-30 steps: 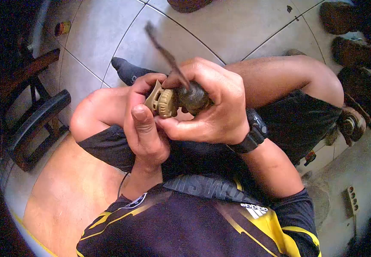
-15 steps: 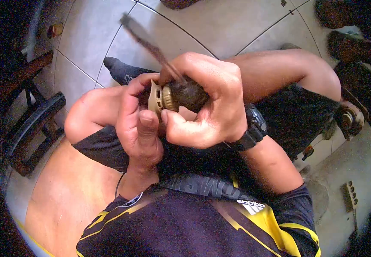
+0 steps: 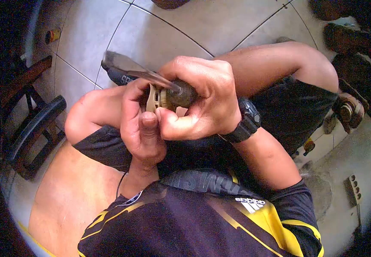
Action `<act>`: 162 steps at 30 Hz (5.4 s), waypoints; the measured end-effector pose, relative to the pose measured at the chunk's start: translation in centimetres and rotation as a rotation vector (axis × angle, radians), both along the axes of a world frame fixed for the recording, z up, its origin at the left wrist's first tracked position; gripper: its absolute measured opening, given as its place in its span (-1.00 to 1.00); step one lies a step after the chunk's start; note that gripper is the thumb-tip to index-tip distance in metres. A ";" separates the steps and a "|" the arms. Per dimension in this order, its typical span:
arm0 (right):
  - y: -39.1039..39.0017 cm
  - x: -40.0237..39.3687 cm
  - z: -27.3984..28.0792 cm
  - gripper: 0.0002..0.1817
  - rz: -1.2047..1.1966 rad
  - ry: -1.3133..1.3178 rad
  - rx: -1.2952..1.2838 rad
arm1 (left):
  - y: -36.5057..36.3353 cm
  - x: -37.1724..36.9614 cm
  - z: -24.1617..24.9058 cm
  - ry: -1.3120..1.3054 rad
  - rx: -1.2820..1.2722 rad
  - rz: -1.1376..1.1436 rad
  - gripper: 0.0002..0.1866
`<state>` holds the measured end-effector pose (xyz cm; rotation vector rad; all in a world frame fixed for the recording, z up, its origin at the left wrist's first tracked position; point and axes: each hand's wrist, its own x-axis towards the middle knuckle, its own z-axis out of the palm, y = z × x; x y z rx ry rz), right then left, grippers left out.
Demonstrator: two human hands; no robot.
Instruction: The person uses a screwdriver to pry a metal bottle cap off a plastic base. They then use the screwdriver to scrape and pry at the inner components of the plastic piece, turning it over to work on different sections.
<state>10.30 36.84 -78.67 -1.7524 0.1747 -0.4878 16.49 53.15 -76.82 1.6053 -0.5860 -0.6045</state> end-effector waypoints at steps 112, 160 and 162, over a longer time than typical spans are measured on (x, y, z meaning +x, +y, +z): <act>1.8 -0.8 1.0 -0.63 0.008 -0.092 -0.077 | -0.4 0.1 2.4 0.511 -0.040 0.109 -0.60; 0.5 -2.0 2.9 -0.57 0.468 0.150 1.662 | -2.6 3.1 8.6 -0.464 0.081 -0.214 -0.05; 0.6 -1.8 2.7 -0.58 0.474 0.171 1.661 | -2.6 3.2 8.4 -0.464 0.091 -0.210 -0.03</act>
